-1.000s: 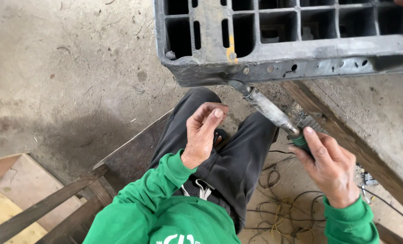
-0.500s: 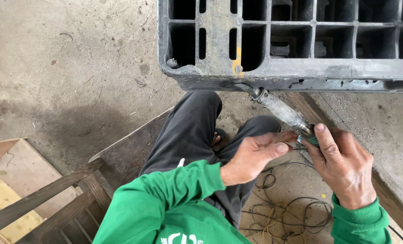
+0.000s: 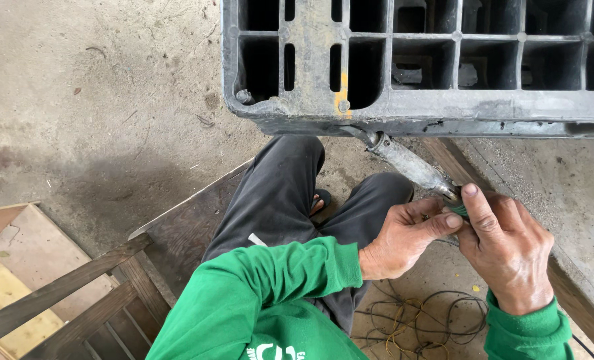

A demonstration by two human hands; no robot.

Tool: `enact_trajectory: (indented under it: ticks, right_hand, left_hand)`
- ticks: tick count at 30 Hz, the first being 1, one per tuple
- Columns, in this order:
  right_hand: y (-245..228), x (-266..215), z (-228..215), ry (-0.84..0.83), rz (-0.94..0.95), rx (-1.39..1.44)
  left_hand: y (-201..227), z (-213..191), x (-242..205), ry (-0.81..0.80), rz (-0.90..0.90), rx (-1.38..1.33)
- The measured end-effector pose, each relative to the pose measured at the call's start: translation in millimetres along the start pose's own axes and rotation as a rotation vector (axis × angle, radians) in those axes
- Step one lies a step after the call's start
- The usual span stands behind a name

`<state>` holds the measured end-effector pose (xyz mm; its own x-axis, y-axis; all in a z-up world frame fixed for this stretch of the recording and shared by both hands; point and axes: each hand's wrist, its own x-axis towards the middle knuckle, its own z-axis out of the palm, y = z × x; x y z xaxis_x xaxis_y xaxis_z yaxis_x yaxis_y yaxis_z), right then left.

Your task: The person repairs a black plastic crate by heating sections with a heat gun and manipulating the plastic with pliers and a screwdriver.

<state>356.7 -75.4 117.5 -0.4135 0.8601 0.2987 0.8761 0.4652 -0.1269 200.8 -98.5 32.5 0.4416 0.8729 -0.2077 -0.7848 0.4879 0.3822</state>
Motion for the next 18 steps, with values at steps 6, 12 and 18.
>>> enact_trajectory:
  ticks: [6,12,18]
  right_hand:
    - [-2.6,9.7,-6.7,0.008,-0.02,-0.011]
    - [2.8,9.4,-3.9,0.004,-0.016,-0.013]
    - [4.3,9.9,-4.6,0.001,-0.014,-0.021]
  left_hand:
    - [-0.2,1.7,3.7,0.021,0.014,0.09]
    - [0.4,1.5,7.6,0.004,0.009,0.08]
    - [1.8,4.9,10.2,0.002,0.016,0.08]
